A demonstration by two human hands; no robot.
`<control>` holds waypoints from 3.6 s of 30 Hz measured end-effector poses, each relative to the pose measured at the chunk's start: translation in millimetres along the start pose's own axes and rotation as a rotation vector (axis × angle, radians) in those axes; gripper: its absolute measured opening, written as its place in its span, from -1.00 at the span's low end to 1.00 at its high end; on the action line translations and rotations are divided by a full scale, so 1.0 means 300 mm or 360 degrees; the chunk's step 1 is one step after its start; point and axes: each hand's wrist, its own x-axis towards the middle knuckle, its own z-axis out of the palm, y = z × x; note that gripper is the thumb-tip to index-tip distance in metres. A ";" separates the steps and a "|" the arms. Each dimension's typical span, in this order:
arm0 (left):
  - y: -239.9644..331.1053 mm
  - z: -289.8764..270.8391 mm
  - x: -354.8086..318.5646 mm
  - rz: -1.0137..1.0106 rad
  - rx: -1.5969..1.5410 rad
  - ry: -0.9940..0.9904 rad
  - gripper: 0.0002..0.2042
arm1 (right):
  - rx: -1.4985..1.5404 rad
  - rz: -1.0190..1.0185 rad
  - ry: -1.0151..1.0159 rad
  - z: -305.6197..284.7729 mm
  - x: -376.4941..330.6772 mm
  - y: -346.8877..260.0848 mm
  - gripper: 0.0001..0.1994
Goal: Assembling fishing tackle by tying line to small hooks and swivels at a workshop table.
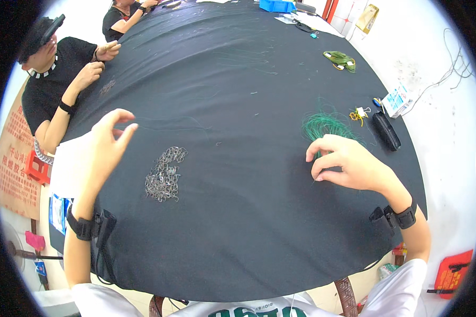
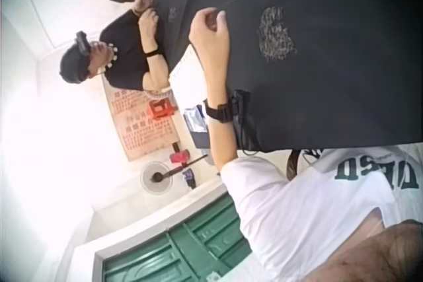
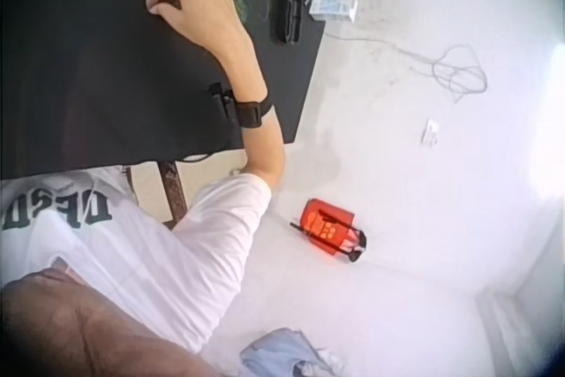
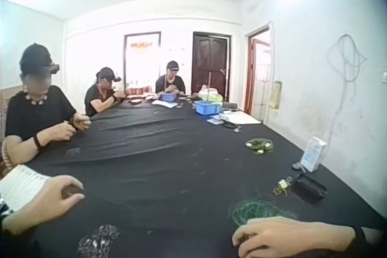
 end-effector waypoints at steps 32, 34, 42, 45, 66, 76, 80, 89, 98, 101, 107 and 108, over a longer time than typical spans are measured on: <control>0.376 0.122 -0.177 0.0313 -0.0784 -0.0903 -0.94 | 0.0579 -0.0200 0.0591 0.235 0.209 -0.250 -0.94; 0.363 0.124 -0.174 0.0231 -0.0922 -0.0935 -0.93 | 0.0658 -0.0121 0.0584 0.228 0.209 -0.257 -0.94; 0.297 0.084 -0.142 -0.0149 -0.2257 -0.0662 -0.85 | 0.0695 0.0020 0.0596 0.211 0.209 -0.239 -0.94; 0.266 0.062 -0.124 0.0015 -0.2302 -0.0627 -0.84 | 0.0614 0.0108 0.0567 0.211 0.206 -0.225 -0.93; 0.306 0.007 -0.123 0.0117 -0.2097 -0.0456 -0.77 | -0.0767 0.0929 0.0356 -0.066 -0.016 -0.052 -0.66; 0.355 0.003 -0.159 0.0398 -0.1059 -0.0500 -0.97 | 0.0862 0.0584 0.0640 -0.025 0.158 -0.181 -0.72; 0.353 0.051 -0.164 0.0389 -0.0894 -0.0608 -0.97 | 0.1760 0.0433 0.0152 0.069 0.236 -0.287 -0.57; 0.293 0.094 -0.140 0.0473 -0.0739 -0.0571 -0.96 | 0.2050 0.0457 -0.0109 0.175 0.319 -0.242 -0.88; 0.200 0.054 -0.069 0.0339 -0.0284 -0.0514 -0.94 | 0.1951 0.0540 0.0029 0.192 0.319 -0.206 -0.90; 0.166 0.062 -0.062 0.0309 -0.0178 -0.0553 -0.92 | 0.1966 0.0510 0.0030 0.199 0.316 -0.201 -0.89; 0.165 0.059 -0.069 0.0251 -0.0136 -0.0647 -0.90 | 0.1947 0.0546 0.0009 0.194 0.321 -0.208 -0.89; 0.159 0.069 -0.073 0.0254 -0.0172 -0.0632 -0.89 | 0.1945 0.0545 0.0008 0.194 0.320 -0.208 -0.89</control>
